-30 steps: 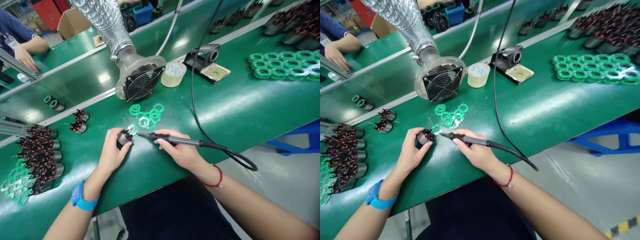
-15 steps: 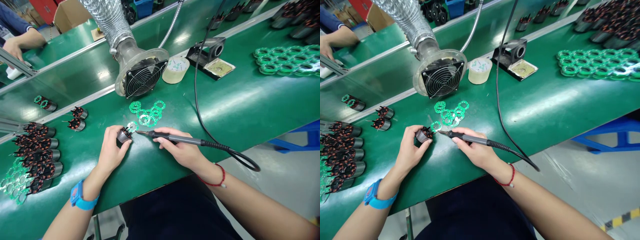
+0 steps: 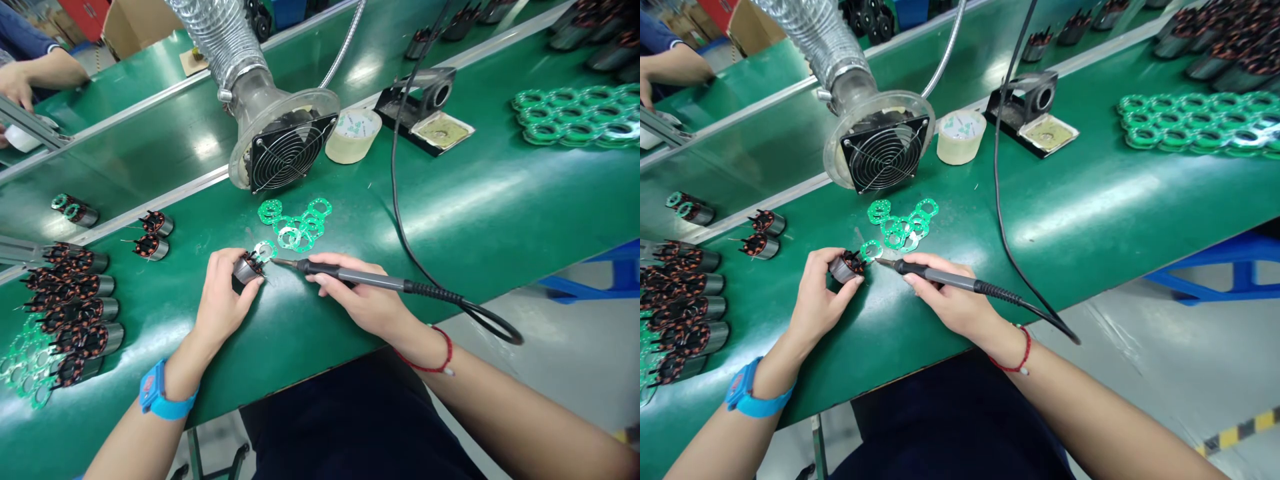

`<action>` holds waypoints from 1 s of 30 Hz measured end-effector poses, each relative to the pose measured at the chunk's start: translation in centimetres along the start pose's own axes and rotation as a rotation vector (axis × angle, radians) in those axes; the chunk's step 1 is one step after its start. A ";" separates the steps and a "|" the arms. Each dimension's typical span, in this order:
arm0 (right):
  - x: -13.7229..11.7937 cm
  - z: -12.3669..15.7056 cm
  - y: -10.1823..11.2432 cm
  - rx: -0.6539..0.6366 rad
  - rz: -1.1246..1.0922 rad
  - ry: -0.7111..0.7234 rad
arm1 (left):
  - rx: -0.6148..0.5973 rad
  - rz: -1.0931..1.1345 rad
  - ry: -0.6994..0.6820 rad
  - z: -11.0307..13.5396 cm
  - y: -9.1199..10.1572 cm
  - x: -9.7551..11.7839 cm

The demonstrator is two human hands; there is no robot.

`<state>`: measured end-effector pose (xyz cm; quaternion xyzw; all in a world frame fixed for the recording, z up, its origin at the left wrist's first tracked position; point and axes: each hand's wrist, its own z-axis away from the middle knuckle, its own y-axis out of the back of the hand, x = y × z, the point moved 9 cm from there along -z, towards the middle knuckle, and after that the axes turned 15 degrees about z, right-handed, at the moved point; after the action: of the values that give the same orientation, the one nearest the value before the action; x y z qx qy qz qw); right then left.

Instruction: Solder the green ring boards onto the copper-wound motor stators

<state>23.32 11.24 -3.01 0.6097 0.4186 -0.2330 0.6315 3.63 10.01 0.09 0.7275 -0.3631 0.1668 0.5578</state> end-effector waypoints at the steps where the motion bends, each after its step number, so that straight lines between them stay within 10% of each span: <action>1: 0.0 0.0 0.0 0.001 -0.001 0.003 | -0.003 0.001 0.000 0.0 0.0 0.0; 11: -1.8 0.7 1.7 0.210 0.214 0.171 | -0.009 -0.001 0.001 -0.1 0.0 0.3; 22: -3.3 -1.8 -1.8 -0.089 0.304 0.139 | 0.031 0.341 0.345 0.9 -0.1 -2.9; 30: -3.5 -1.8 -1.8 0.141 -0.292 -0.027 | -0.178 0.850 0.437 1.5 -2.3 -1.6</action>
<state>19.49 11.95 -1.01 0.5819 0.4768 -0.3592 0.5523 3.92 9.46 -3.04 0.4121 -0.5154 0.4971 0.5634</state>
